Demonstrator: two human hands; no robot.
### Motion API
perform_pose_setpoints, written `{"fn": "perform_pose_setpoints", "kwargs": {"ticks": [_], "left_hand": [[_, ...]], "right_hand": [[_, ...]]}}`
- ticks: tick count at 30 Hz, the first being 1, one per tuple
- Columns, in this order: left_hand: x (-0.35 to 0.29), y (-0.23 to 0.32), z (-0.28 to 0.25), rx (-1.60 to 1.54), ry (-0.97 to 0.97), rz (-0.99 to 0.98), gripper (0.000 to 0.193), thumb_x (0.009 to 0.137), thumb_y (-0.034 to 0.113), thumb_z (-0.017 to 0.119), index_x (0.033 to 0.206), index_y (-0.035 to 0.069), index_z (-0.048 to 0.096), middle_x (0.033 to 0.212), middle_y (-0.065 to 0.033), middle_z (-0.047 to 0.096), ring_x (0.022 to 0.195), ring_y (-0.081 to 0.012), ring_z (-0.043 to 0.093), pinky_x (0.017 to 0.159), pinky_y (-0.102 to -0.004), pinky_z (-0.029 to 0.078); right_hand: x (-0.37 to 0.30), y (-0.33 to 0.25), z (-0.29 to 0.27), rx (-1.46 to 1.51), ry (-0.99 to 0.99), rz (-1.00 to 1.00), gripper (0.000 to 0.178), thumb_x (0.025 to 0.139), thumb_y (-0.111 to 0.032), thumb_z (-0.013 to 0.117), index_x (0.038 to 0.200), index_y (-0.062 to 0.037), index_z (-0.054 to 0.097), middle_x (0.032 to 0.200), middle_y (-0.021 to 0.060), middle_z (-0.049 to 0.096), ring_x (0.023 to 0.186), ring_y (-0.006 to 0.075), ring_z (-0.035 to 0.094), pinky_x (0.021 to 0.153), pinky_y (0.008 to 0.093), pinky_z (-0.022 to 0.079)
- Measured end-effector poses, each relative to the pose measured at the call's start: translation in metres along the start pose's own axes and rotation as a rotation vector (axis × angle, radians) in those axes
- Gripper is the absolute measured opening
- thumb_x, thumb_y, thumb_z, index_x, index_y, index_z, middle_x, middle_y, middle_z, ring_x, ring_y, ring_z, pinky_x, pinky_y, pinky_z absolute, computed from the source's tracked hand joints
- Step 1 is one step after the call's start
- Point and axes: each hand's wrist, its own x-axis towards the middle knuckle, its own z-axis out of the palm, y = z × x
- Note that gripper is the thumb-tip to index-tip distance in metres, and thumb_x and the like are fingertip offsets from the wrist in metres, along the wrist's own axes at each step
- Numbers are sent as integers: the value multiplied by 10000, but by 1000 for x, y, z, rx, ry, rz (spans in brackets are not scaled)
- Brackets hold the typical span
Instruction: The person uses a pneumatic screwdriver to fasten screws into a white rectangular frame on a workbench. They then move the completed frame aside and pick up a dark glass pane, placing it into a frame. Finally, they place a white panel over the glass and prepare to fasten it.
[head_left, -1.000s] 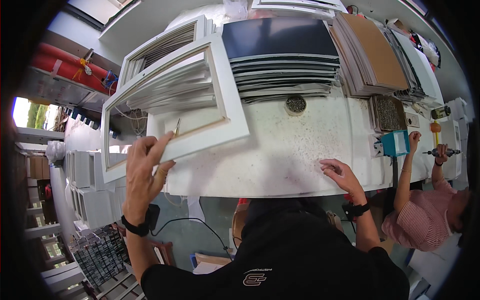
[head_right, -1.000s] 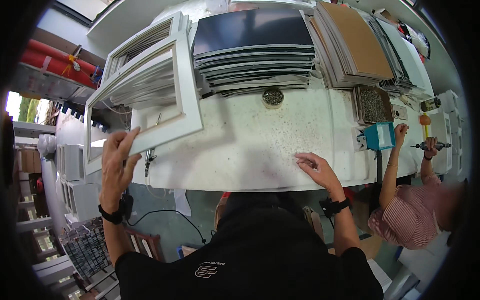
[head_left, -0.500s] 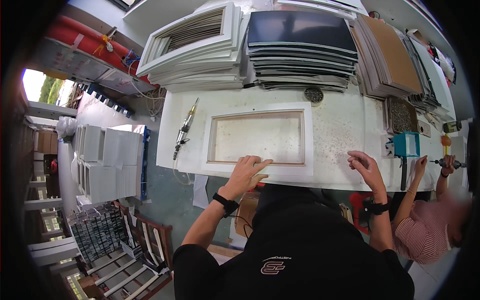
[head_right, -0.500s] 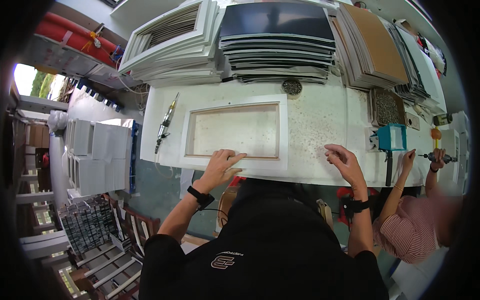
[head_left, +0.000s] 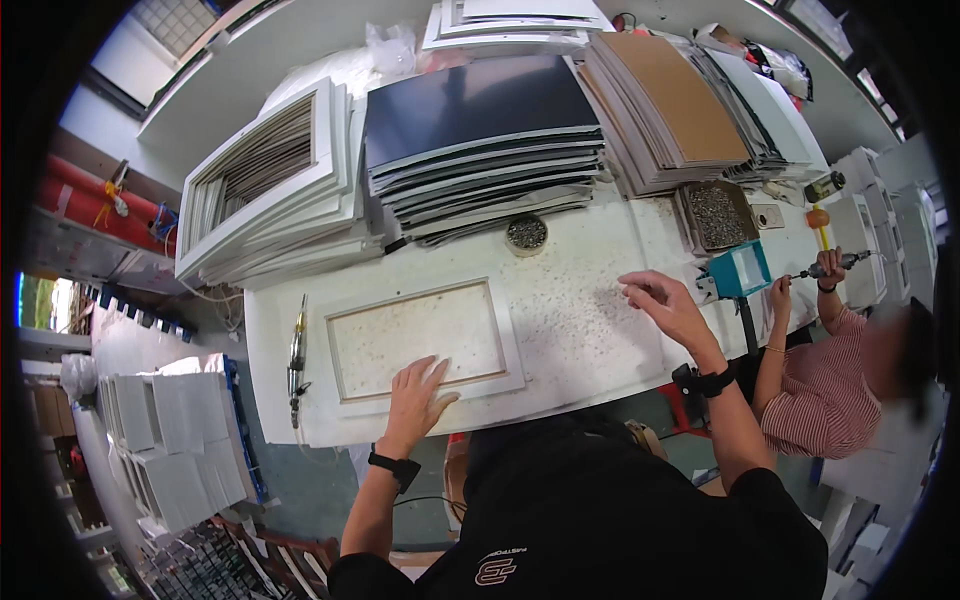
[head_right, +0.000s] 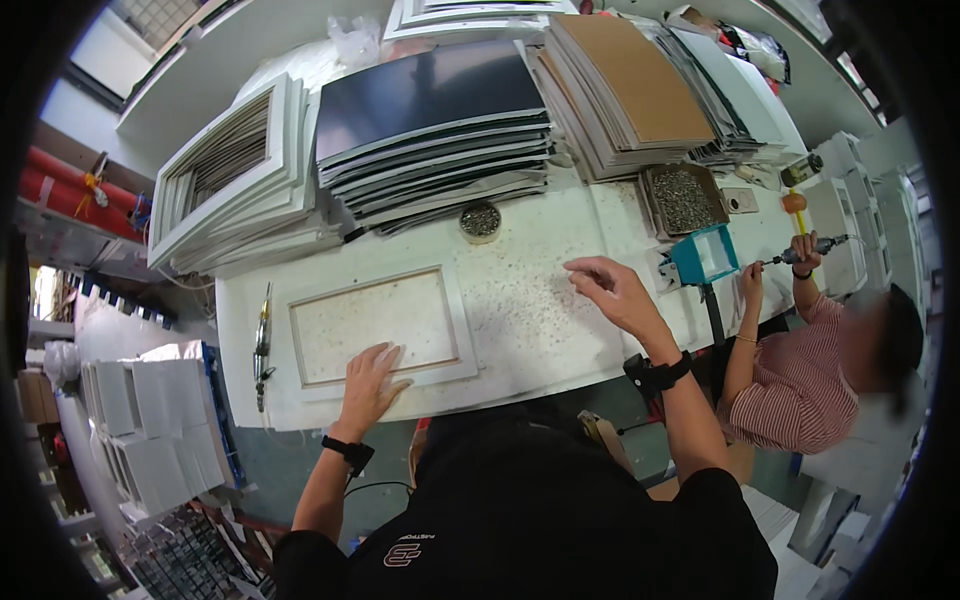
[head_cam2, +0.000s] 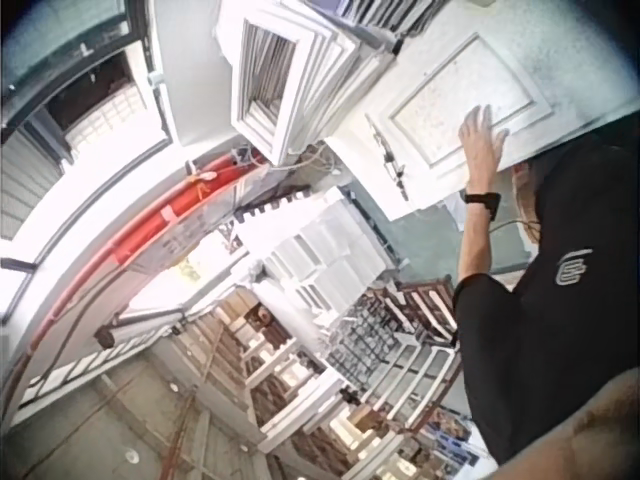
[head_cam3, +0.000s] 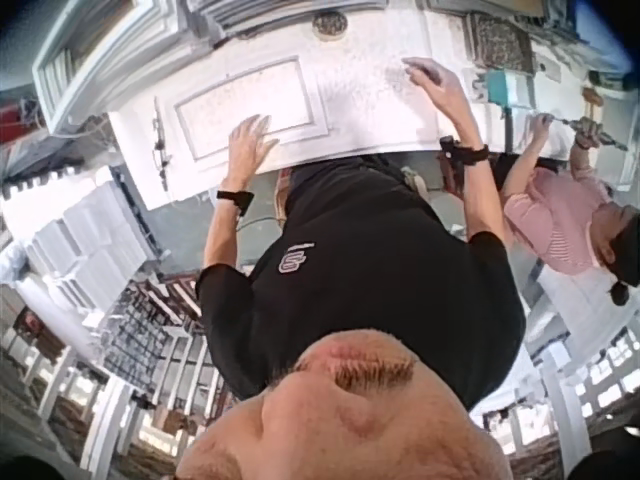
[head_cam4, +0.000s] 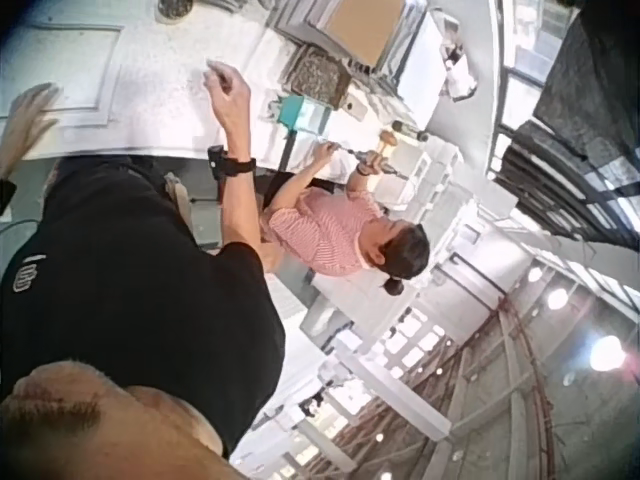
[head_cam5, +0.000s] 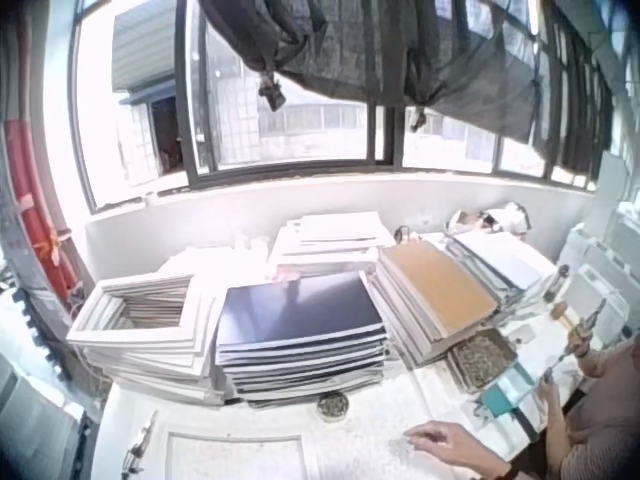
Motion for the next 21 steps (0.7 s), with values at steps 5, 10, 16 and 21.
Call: {"fn": "perform_pose_setpoints", "kwargs": {"ticks": [5,10,16,21], "left_hand": [[135,37,-82,81,416,54,676,930,190,743,1518,19,458,1518,-249,459,1382,-427,458,1134,-505,377],[257,32,-129,175,621,-38,534,1029,198,617,1461,-81,473,1452,-346,489,1382,-488,453,1144,-529,381],[305,-9,-129,189,528,-264,546,1014,231,635,1402,-128,501,1323,-362,572,1267,-494,537,1073,-539,437],[306,-8,-127,203,596,-241,525,977,223,691,1359,-108,551,1251,-294,623,1193,-444,577,1019,-496,472]], "right_hand": [[97,-53,-29,-75,241,-229,318,1012,-219,668,1247,-8,703,1072,91,747,947,138,680,871,281,526],[181,-90,-48,-257,347,-357,391,996,-274,653,1250,20,693,1127,164,758,1016,249,717,922,342,536],[224,-100,-49,-354,331,-335,437,971,-321,646,1221,33,707,1151,183,752,1030,289,719,931,373,535],[244,-89,-52,-351,302,-314,405,947,-302,650,1140,44,736,1082,190,764,1005,310,726,913,386,541]]}}
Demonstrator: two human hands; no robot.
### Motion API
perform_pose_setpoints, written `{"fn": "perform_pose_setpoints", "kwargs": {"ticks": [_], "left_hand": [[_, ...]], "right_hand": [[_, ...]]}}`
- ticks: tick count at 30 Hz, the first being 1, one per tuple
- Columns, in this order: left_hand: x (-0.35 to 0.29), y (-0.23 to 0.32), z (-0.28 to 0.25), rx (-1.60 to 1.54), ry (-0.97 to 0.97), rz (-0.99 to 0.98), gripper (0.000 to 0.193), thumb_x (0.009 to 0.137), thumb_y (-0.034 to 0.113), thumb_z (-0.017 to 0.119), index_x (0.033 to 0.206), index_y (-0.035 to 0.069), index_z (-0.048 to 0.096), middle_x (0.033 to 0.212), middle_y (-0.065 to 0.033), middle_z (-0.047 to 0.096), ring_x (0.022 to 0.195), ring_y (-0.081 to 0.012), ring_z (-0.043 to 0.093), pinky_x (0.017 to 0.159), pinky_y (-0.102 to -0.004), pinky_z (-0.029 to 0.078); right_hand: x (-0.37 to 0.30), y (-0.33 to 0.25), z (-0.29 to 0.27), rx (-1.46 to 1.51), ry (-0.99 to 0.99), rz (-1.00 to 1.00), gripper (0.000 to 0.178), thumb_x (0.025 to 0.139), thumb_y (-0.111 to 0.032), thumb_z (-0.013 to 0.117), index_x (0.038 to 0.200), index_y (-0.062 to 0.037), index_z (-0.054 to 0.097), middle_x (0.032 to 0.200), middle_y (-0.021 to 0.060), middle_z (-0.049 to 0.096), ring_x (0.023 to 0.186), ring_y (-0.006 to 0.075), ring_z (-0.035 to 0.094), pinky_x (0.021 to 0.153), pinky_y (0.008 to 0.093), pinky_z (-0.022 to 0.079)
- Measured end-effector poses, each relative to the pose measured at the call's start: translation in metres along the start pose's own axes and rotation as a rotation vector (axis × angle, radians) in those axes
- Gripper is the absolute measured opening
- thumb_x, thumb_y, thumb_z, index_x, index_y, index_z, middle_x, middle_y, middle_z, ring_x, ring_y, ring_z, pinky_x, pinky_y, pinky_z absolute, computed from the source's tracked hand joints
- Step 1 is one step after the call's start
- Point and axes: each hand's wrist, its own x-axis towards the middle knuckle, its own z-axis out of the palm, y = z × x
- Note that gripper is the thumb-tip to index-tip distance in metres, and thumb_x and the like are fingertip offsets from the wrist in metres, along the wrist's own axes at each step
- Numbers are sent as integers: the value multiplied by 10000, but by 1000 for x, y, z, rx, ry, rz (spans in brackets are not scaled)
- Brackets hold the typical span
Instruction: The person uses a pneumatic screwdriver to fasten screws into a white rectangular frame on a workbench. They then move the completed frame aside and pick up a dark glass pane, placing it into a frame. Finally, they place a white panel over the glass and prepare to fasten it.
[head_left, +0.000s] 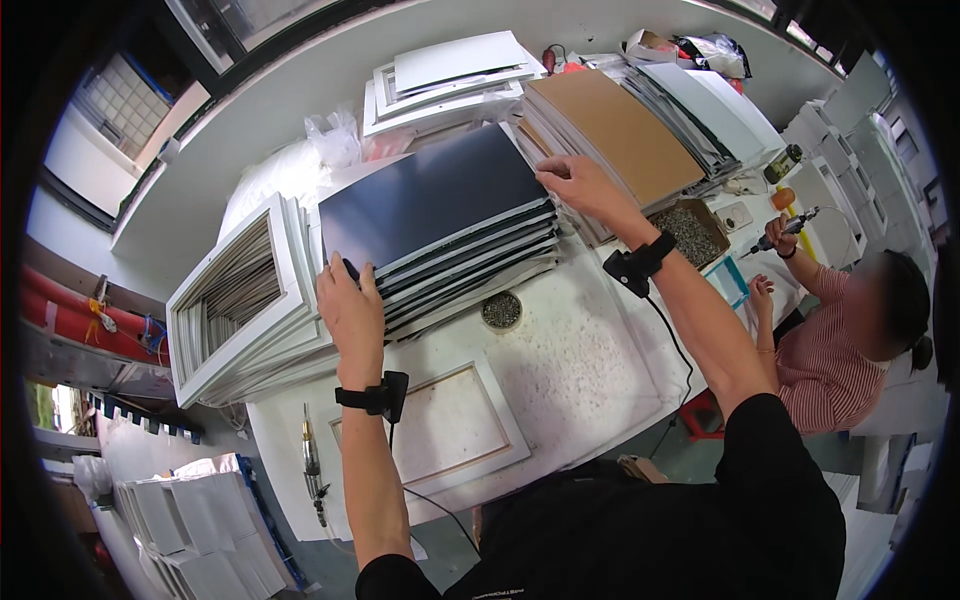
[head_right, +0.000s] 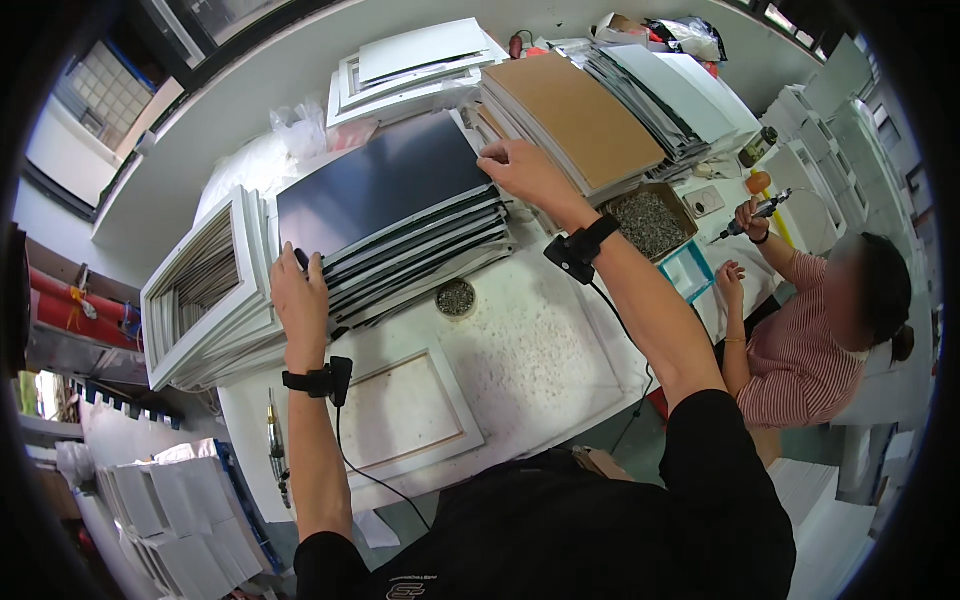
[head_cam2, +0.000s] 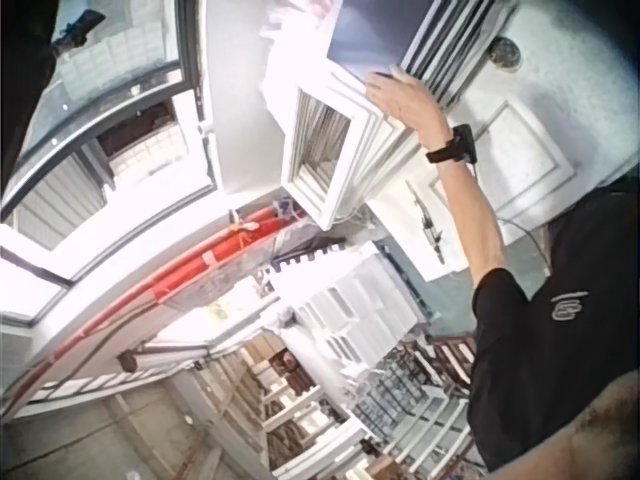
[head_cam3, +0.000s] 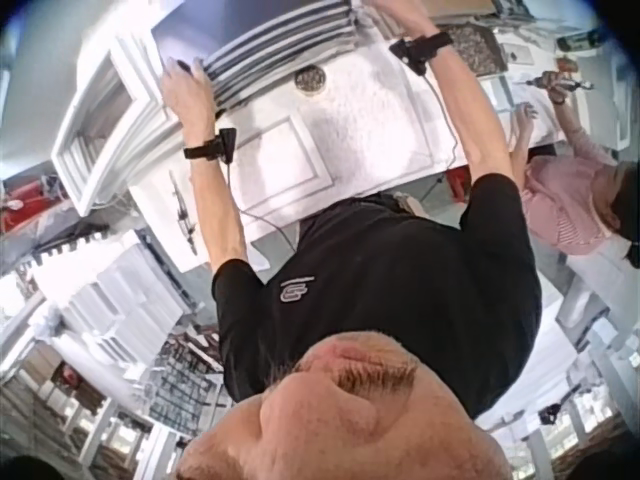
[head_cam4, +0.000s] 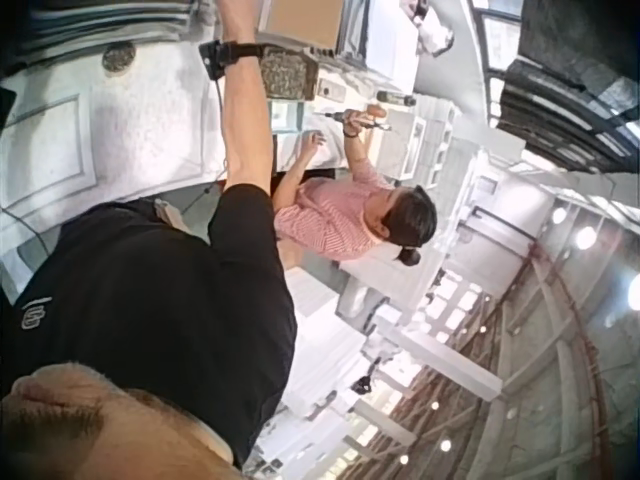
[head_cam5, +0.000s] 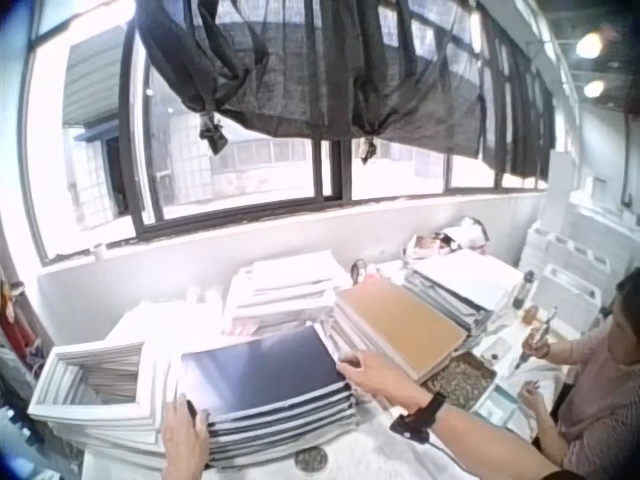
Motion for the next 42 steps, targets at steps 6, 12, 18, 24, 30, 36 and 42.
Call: {"fn": "perform_pose_setpoints", "kwargs": {"ticks": [6,12,18,24,30,36,42], "left_hand": [[-10,16,-4,49,-28,32,548,993,298,678,1373,-77,554,1313,-294,625,1254,-457,563,1048,-493,462],[-21,26,3,97,-2,63,570,997,357,674,1406,-24,560,1386,-257,616,1333,-437,541,1113,-491,425],[-18,26,2,58,-30,41,583,987,366,690,1417,-6,562,1417,-238,607,1357,-412,533,1134,-483,410],[-19,23,3,33,-15,89,562,999,333,673,1427,-10,549,1412,-247,607,1353,-420,533,1145,-488,391],[-17,22,2,60,-9,133,534,1000,308,665,1427,6,557,1395,-273,606,1324,-431,554,1127,-492,405],[-20,26,-2,171,-5,167,502,991,291,672,1418,44,584,1382,-267,606,1336,-431,538,1124,-490,404],[-41,99,0,-72,-49,456,534,954,251,700,1414,11,573,1452,-194,550,1388,-379,472,1134,-485,374]], "right_hand": [[7,15,1,16,6,17,378,932,-270,678,1114,56,739,1032,196,767,949,304,729,877,380,546],[13,26,-21,384,-57,339,362,918,-163,761,1190,68,700,1026,94,731,894,168,711,791,274,580],[10,51,-29,665,-139,487,397,921,-143,799,1248,25,650,1054,54,662,853,123,689,788,256,630],[8,57,-22,626,-166,470,222,979,-204,743,1099,-34,668,907,-9,626,785,79,636,783,267,625],[9,54,-8,496,-87,463,257,1023,-317,672,977,-64,672,799,-31,572,706,66,577,694,272,598],[14,57,-14,352,-87,399,302,1022,-353,669,929,-66,655,732,-31,557,644,70,562,623,249,540],[20,44,-24,314,-86,294,281,985,-318,717,921,-50,664,756,-12,604,663,69,591,628,243,539]]}}
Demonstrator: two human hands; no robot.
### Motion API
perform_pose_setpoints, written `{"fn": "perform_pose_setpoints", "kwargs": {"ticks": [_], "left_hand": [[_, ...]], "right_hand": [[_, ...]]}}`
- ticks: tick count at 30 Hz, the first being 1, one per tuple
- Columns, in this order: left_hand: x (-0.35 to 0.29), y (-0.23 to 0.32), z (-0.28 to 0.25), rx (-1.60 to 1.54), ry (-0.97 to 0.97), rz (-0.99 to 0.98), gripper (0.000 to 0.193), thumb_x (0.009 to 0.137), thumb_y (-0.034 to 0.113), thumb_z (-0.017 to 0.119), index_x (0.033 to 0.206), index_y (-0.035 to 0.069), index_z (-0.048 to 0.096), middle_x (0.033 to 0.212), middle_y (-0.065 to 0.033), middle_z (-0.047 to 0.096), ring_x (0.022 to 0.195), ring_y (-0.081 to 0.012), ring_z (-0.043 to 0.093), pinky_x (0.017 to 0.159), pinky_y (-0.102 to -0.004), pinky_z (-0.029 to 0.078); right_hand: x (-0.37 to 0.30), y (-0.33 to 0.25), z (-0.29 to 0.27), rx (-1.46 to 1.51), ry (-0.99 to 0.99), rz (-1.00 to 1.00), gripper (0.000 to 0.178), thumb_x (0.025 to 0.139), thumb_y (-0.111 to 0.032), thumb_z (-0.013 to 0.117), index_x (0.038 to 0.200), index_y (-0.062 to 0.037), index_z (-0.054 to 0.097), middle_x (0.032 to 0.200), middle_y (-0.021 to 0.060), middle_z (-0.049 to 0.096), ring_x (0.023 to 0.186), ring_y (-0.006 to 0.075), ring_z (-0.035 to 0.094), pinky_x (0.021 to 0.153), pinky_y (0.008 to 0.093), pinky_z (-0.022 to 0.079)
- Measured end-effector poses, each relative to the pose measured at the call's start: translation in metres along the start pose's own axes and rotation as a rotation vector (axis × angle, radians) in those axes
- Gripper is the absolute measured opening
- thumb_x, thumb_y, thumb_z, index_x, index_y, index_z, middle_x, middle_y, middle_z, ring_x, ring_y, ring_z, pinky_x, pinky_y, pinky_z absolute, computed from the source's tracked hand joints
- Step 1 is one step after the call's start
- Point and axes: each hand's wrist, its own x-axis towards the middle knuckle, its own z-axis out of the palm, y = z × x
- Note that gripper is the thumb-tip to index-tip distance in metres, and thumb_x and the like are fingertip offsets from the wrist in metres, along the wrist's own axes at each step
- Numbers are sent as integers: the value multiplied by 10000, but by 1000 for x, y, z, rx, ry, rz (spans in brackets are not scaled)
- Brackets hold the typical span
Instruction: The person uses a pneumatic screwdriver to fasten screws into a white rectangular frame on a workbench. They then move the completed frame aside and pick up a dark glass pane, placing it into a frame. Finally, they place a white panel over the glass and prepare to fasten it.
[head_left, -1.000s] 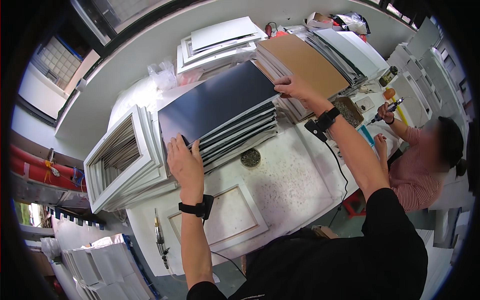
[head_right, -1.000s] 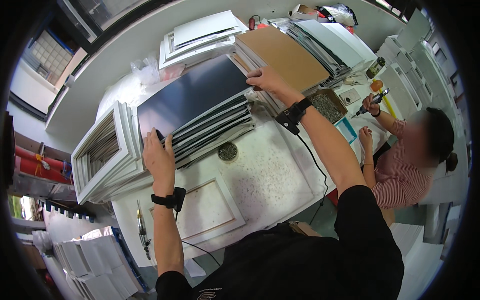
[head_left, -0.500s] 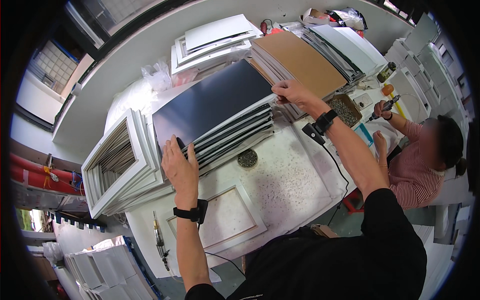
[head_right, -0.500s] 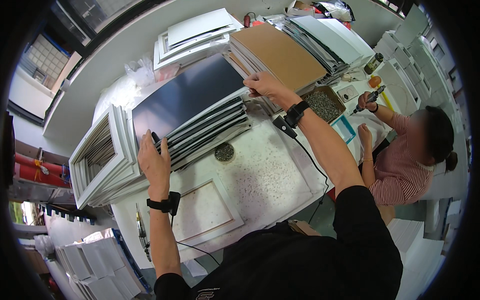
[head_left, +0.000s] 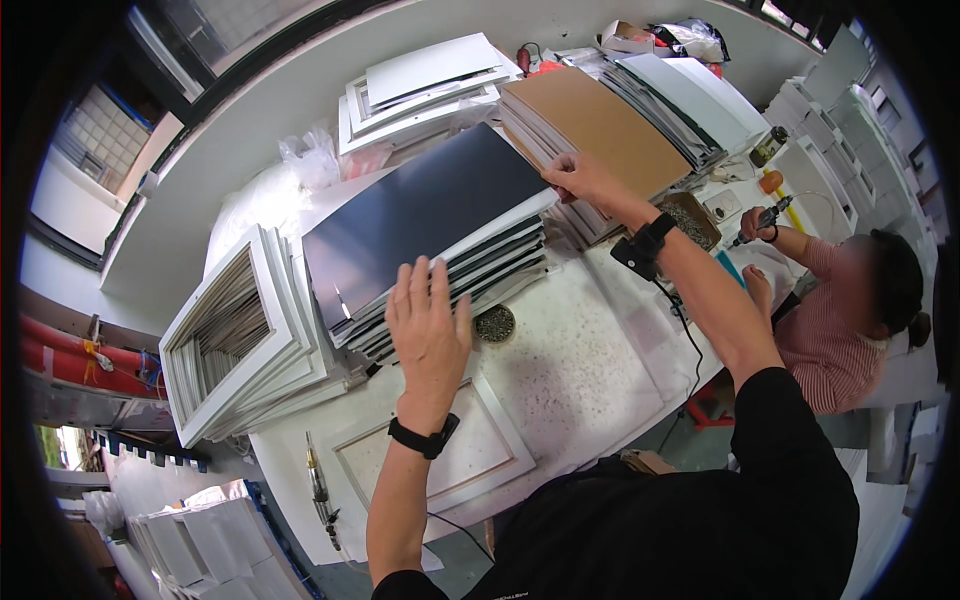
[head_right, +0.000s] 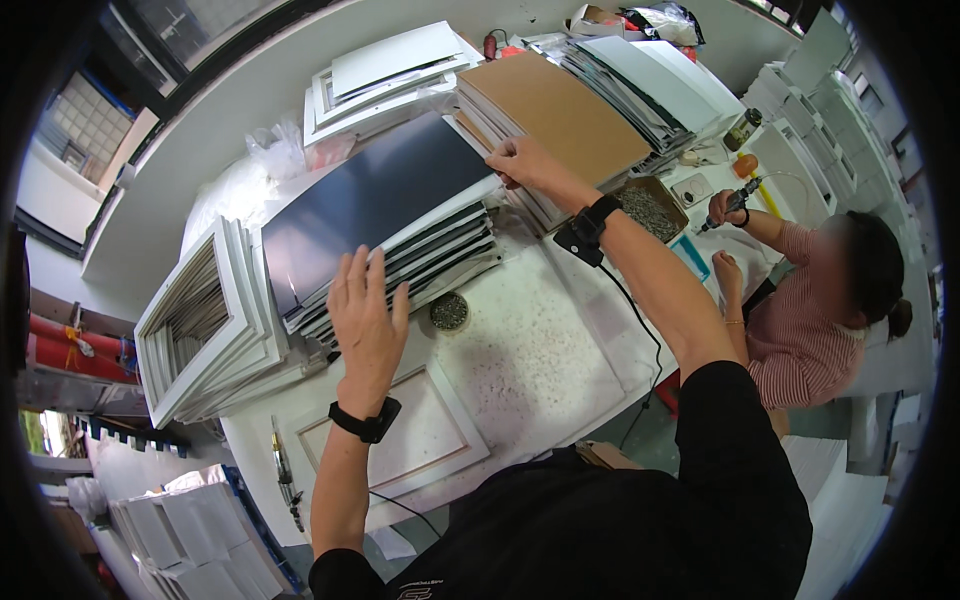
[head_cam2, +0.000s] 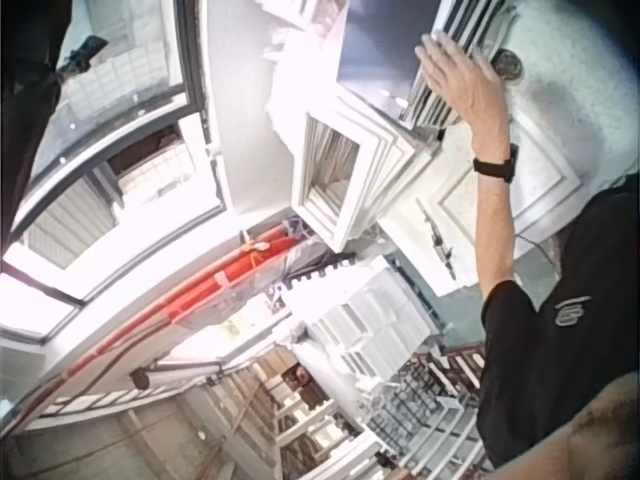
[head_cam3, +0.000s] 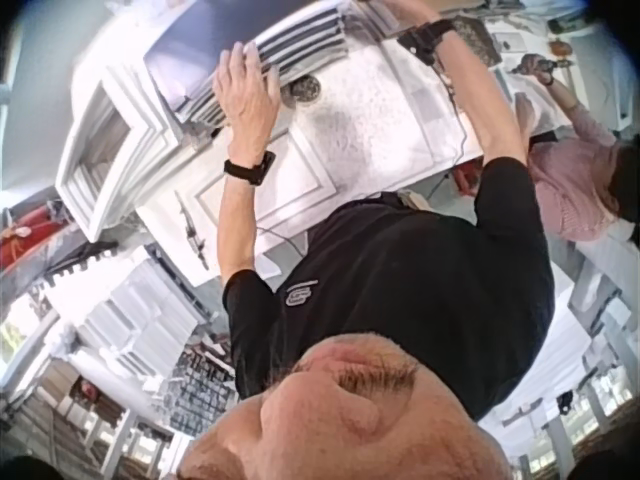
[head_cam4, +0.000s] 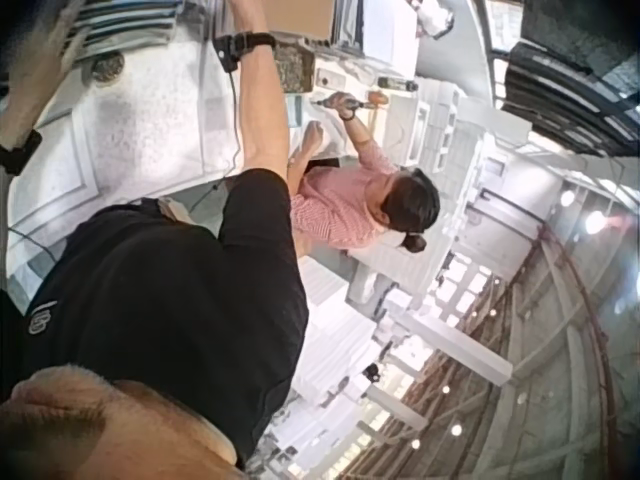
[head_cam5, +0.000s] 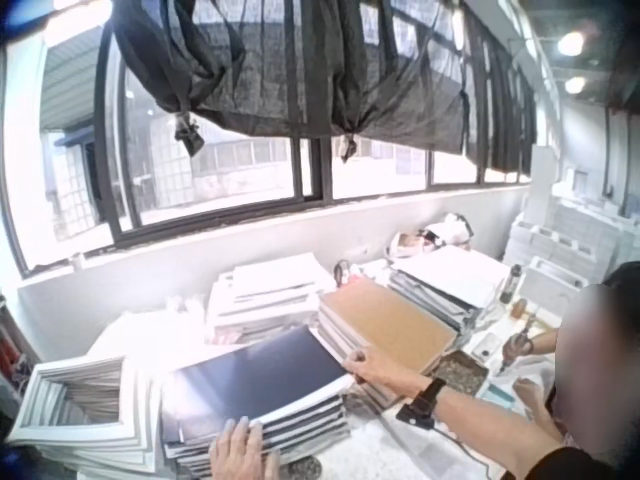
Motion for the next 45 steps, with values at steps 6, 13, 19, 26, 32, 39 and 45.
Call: {"fn": "perform_pose_setpoints", "kwargs": {"ticks": [6,13,19,26,32,39,45], "left_hand": [[50,49,47,-131,-65,124,524,905,213,720,1359,-17,598,1289,-119,583,1194,-310,543,1027,-446,417],[51,51,60,-72,-41,119,492,903,198,706,1338,-14,612,1222,-101,578,1163,-288,541,1012,-435,410],[52,52,65,-80,-37,109,474,927,199,673,1347,-12,614,1362,-123,596,1261,-303,531,1050,-442,402],[51,46,66,-109,-31,107,453,939,186,644,1347,-10,618,1402,-136,618,1279,-301,535,1052,-450,405],[45,50,56,-338,25,-14,485,982,199,640,1403,-27,559,1392,-166,615,1276,-313,543,1060,-450,443],[46,20,24,-1974,414,-994,422,1081,344,569,1281,-24,519,1221,-160,616,1074,-213,628,964,-347,529],[69,-15,38,-1893,301,-1163,299,1055,330,626,1103,44,554,1015,-57,625,927,-161,658,702,-283,498]], "right_hand": [[4,-8,-7,35,-36,91,274,930,-302,776,896,-50,673,767,4,630,682,86,621,655,242,563],[2,-10,-5,105,-24,159,285,886,-300,839,869,-75,665,766,6,633,656,97,633,632,237,574],[-2,-20,-5,164,35,116,300,880,-322,847,875,-81,668,764,2,635,661,95,634,633,237,573],[-5,-84,6,68,-148,37,308,895,-364,829,869,-98,676,761,-23,599,673,78,548,650,238,489],[-4,-84,16,87,-193,36,297,904,-331,816,810,-86,677,709,-20,574,623,82,509,592,248,422],[-16,-97,29,88,-170,5,292,917,-337,791,825,-94,659,715,-25,559,617,76,474,603,241,406],[-17,-101,21,-11,-58,-146,390,928,-382,780,1004,-11,687,852,45,646,778,147,608,731,289,494]]}}
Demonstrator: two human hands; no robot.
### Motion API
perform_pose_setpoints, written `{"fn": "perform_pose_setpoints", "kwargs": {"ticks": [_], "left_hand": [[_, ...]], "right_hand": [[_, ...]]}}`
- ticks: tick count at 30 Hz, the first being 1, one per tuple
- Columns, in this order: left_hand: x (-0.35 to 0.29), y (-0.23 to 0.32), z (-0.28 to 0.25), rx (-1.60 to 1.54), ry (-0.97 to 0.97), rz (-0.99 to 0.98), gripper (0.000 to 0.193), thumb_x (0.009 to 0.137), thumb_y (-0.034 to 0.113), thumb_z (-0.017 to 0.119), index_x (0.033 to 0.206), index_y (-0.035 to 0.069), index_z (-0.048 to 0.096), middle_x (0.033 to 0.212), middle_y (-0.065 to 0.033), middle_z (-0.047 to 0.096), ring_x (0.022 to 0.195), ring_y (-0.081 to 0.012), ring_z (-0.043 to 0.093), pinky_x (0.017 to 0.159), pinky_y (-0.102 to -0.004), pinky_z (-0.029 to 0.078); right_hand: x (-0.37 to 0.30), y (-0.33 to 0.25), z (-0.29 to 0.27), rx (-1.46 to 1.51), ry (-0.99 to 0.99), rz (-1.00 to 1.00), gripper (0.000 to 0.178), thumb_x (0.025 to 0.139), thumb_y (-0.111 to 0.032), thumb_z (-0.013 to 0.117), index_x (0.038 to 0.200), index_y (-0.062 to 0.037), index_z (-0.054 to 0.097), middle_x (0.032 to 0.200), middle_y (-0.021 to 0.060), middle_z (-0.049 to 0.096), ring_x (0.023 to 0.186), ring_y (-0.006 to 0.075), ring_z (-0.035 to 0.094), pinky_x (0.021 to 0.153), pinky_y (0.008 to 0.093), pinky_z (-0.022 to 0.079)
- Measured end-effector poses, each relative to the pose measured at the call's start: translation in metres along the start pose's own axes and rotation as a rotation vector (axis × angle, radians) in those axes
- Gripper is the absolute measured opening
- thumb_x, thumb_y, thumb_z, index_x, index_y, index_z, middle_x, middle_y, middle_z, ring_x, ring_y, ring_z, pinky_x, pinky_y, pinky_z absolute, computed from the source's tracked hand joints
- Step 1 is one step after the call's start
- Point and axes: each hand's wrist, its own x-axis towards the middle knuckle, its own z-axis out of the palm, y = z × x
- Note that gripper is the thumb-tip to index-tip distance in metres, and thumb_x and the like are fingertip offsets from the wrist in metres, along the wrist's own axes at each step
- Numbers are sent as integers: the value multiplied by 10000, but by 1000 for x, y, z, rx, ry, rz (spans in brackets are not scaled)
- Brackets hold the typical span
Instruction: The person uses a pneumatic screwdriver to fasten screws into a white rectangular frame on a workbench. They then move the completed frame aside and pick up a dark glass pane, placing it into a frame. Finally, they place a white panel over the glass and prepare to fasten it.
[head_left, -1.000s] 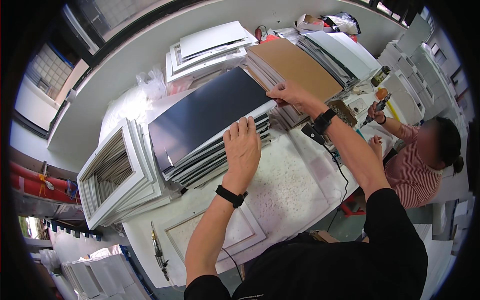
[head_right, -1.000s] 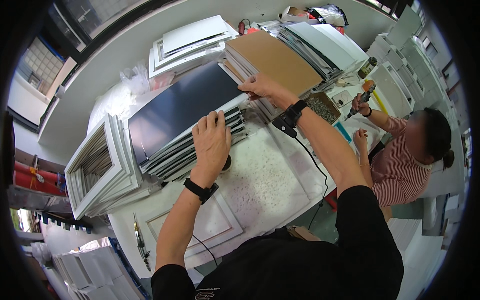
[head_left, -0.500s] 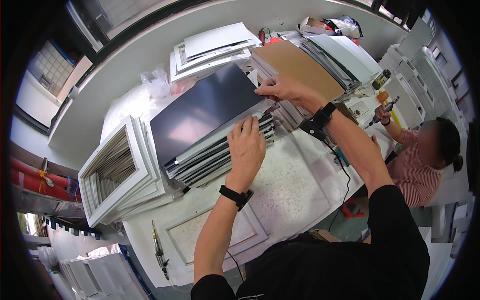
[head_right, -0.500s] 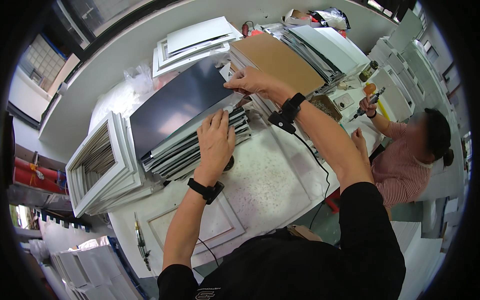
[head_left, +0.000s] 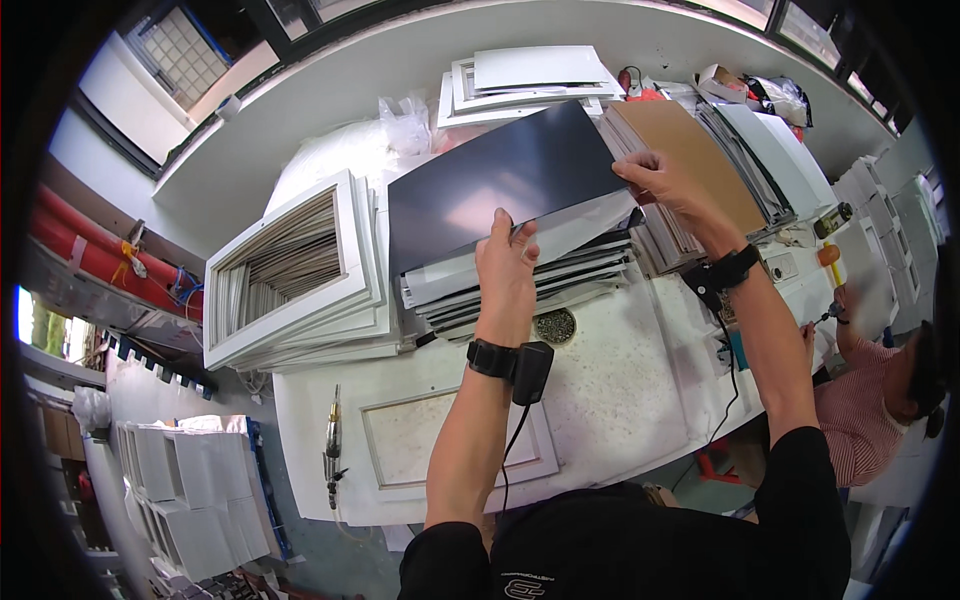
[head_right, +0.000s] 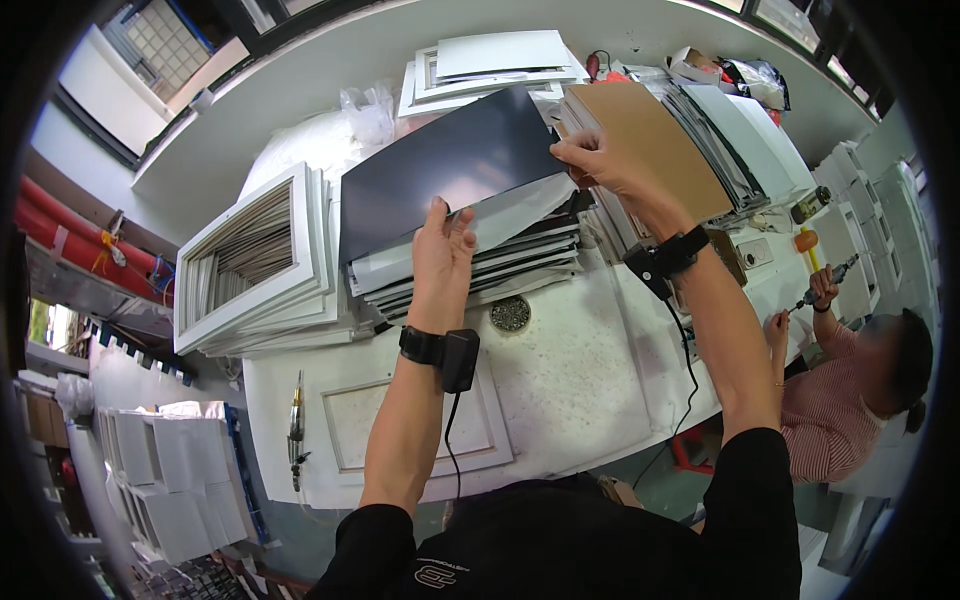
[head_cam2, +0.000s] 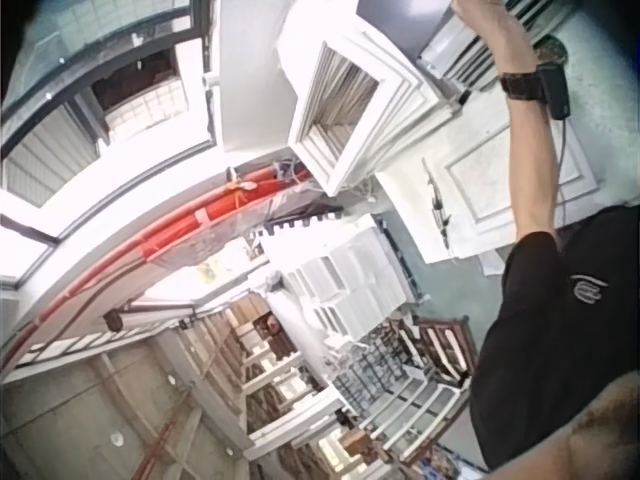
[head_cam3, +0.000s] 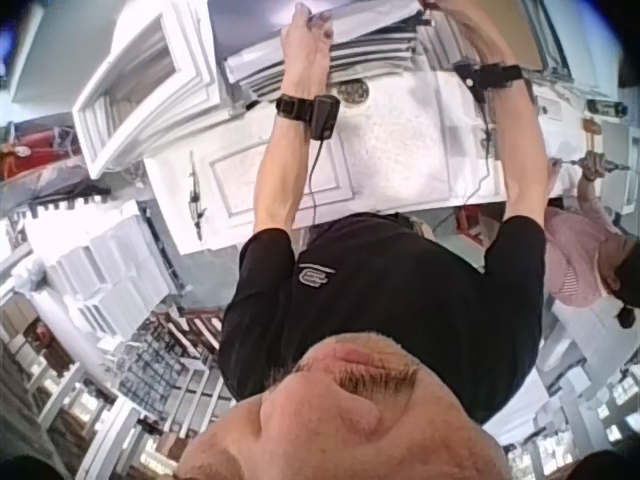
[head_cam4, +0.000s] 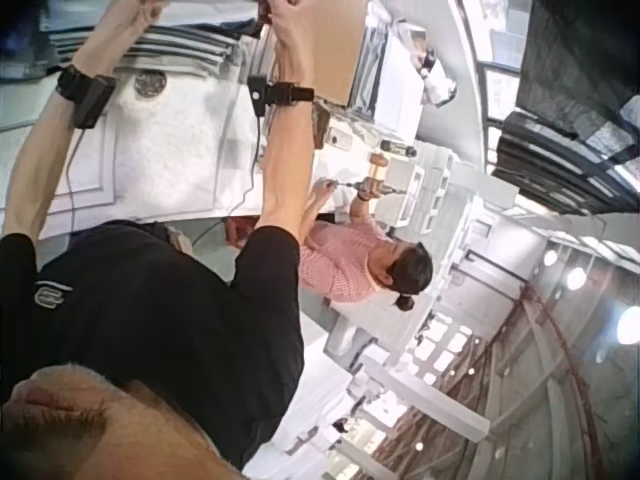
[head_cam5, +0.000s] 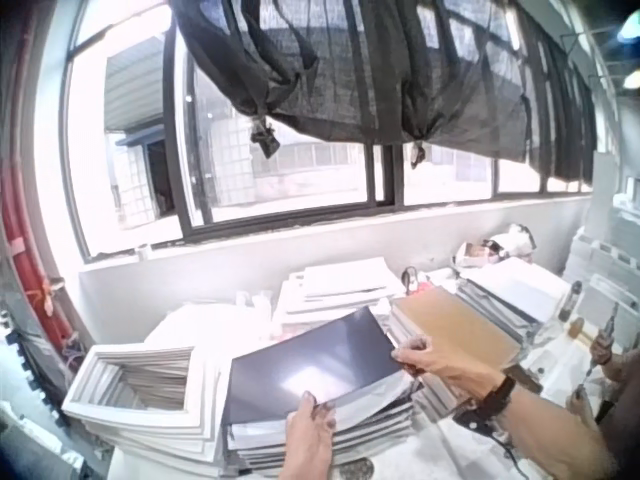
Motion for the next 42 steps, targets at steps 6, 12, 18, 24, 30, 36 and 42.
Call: {"fn": "perform_pose_setpoints", "kwargs": {"ticks": [6,12,18,24,30,36,42], "left_hand": [[-15,18,32,81,-143,107,249,1048,311,654,992,70,628,949,-38,661,893,-134,658,694,-239,505],[-108,-14,5,358,-378,109,387,1050,369,637,1006,-4,727,938,-74,721,827,-165,678,765,-317,552],[-198,-48,-72,588,-503,-27,359,1046,333,636,981,-4,742,919,-81,740,882,-196,704,783,-335,543],[-234,-12,-132,1576,-293,824,338,837,153,808,1142,70,691,1040,-101,709,981,-326,647,860,-430,531],[-166,-24,-188,1490,319,701,949,777,406,889,1496,4,416,1449,-298,491,1366,-450,454,1134,-487,396],[-209,-61,-224,2040,-36,403,1091,747,567,855,1543,-5,376,1563,-330,390,1469,-488,348,1158,-608,331],[-293,-69,-268,2069,-222,332,953,810,515,816,1564,96,410,1577,-245,415,1480,-482,333,1182,-635,282]], "right_hand": [[-29,-29,-20,-298,356,-278,696,995,-436,701,1460,47,516,1402,209,611,1263,219,629,1085,330,471],[-136,-11,-6,609,193,91,529,990,-315,736,1352,26,556,1241,95,668,1136,169,660,988,317,558],[-238,62,27,950,259,232,408,999,-185,718,1350,-30,582,1221,98,693,1076,204,710,921,357,616],[-308,89,-1,964,383,207,401,1005,-222,709,1332,-20,593,1216,94,696,1076,219,709,927,360,610],[-362,126,-59,1130,497,150,404,1027,-272,677,1331,-17,600,1246,88,685,1096,229,697,960,367,589],[-418,141,-78,1139,608,135,415,1042,-252,656,1397,-54,571,1347,96,637,1203,258,643,1054,409,540],[-431,145,-61,1007,597,236,418,1036,-237,665,1377,-18,564,1295,110,660,1146,264,678,958,398,598]]}}
